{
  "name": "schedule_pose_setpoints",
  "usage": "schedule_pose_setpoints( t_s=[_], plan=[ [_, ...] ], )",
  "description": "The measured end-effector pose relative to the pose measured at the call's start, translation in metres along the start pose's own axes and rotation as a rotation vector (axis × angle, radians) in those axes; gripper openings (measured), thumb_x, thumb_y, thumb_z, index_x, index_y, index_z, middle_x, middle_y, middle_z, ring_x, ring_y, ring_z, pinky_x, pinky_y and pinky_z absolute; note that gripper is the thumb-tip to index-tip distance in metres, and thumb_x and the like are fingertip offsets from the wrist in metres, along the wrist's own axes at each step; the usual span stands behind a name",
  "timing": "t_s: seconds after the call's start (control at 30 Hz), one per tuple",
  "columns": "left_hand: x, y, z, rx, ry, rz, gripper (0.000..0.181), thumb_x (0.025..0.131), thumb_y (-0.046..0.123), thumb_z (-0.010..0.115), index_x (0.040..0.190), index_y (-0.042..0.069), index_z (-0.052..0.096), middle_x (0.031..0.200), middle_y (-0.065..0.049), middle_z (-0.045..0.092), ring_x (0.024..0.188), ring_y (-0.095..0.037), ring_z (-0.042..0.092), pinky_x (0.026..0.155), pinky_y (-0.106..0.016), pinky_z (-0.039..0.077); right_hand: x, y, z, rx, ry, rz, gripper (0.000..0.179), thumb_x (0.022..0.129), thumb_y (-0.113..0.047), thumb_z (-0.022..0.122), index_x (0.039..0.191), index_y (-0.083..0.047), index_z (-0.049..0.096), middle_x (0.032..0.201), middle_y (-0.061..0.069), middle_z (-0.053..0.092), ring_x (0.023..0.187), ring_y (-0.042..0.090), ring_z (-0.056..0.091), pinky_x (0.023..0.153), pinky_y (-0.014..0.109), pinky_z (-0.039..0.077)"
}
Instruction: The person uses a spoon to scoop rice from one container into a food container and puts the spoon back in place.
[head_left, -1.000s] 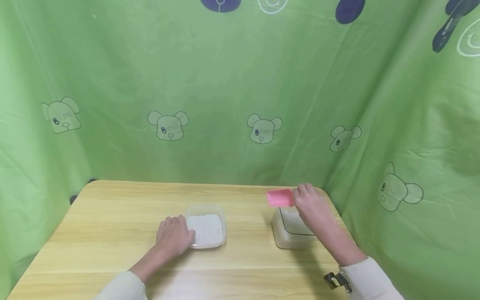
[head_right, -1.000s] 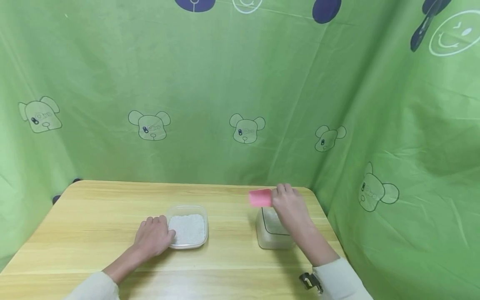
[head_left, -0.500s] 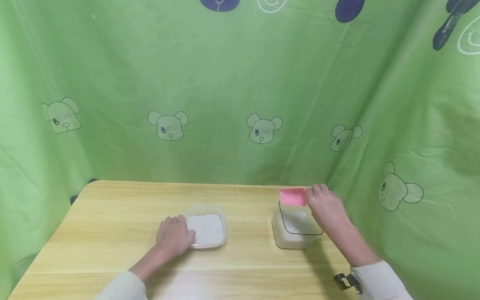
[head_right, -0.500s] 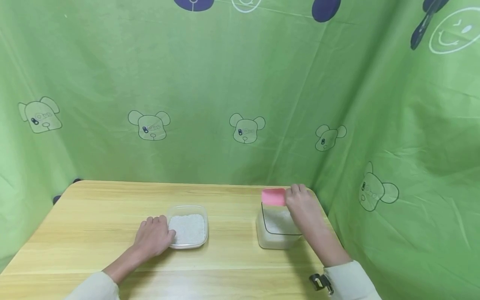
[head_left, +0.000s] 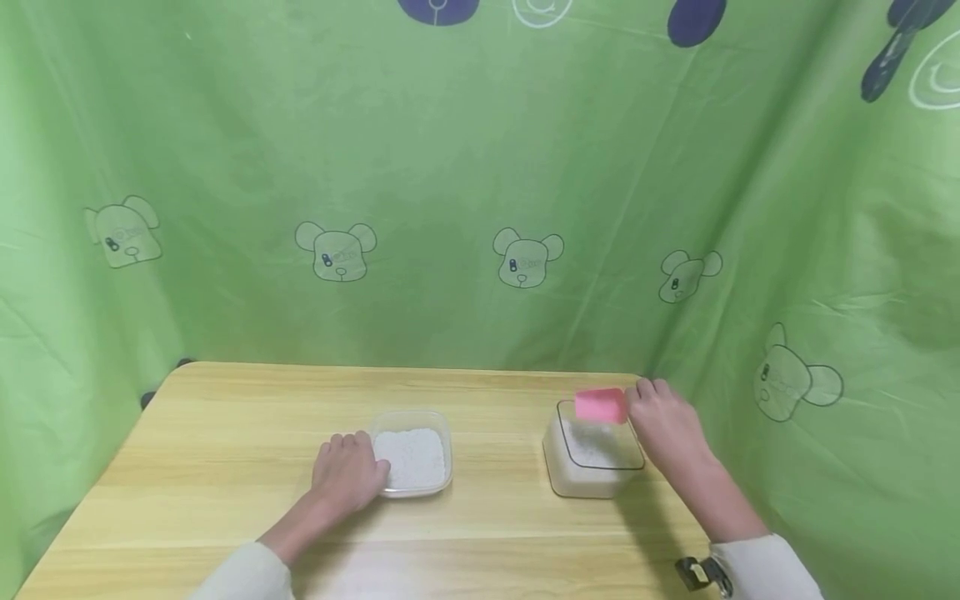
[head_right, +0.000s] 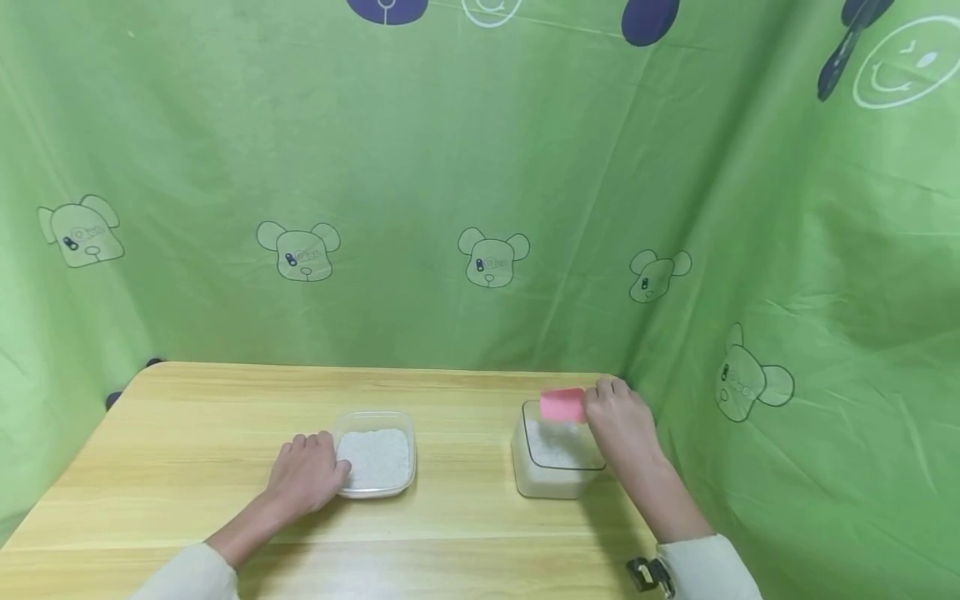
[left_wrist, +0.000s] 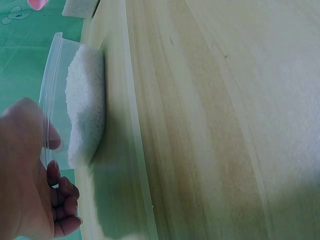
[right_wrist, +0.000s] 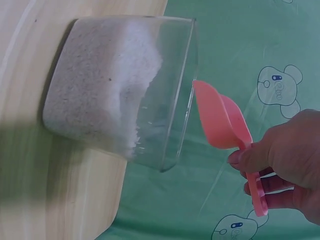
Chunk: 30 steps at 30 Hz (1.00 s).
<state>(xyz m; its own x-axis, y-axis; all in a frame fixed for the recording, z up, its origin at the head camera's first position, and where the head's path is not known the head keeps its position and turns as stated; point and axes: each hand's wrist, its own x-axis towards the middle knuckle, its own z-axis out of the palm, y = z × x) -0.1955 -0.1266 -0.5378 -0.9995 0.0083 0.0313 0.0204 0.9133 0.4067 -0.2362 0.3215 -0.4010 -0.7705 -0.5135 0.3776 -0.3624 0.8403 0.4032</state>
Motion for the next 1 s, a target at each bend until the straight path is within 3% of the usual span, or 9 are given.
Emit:
schedule_pose_setpoints(
  t_s=[0.53,0.87,1.0],
  plan=[
    [0.0,0.0,0.0,-0.007,0.004,0.002,0.024,0.09,0.03,0.056,0.082,0.008,0.05,0.074,-0.007,0.049,0.073,-0.025,0.042,0.069,-0.036,0.031,-0.007,0.004,0.018,-0.04,0.069,-0.045,0.025,0.065,0.02,0.077,0.086,0.005,0.073,0.084,0.018,0.064,0.074,0.03,0.06,0.064,0.039,0.058],
    [0.002,-0.001,0.002,-0.01,0.008,0.003,0.024,0.09,0.03,0.056,0.082,0.009,0.049,0.075,-0.007,0.049,0.073,-0.025,0.041,0.069,-0.035,0.031,0.0,0.0,0.027,-0.053,0.003,-0.138,0.028,0.06,0.017,0.082,0.081,-0.001,0.075,0.086,0.015,0.065,0.082,0.031,0.062,0.077,0.042,0.06],
    [0.002,-0.001,0.001,-0.011,0.005,0.003,0.024,0.09,0.03,0.056,0.082,0.009,0.049,0.074,-0.007,0.049,0.072,-0.025,0.041,0.069,-0.035,0.03,0.001,-0.004,0.035,-0.089,0.007,-0.186,0.025,0.06,0.014,0.081,0.075,-0.004,0.073,0.081,0.012,0.064,0.077,0.029,0.059,0.073,0.041,0.057]
  ],
)
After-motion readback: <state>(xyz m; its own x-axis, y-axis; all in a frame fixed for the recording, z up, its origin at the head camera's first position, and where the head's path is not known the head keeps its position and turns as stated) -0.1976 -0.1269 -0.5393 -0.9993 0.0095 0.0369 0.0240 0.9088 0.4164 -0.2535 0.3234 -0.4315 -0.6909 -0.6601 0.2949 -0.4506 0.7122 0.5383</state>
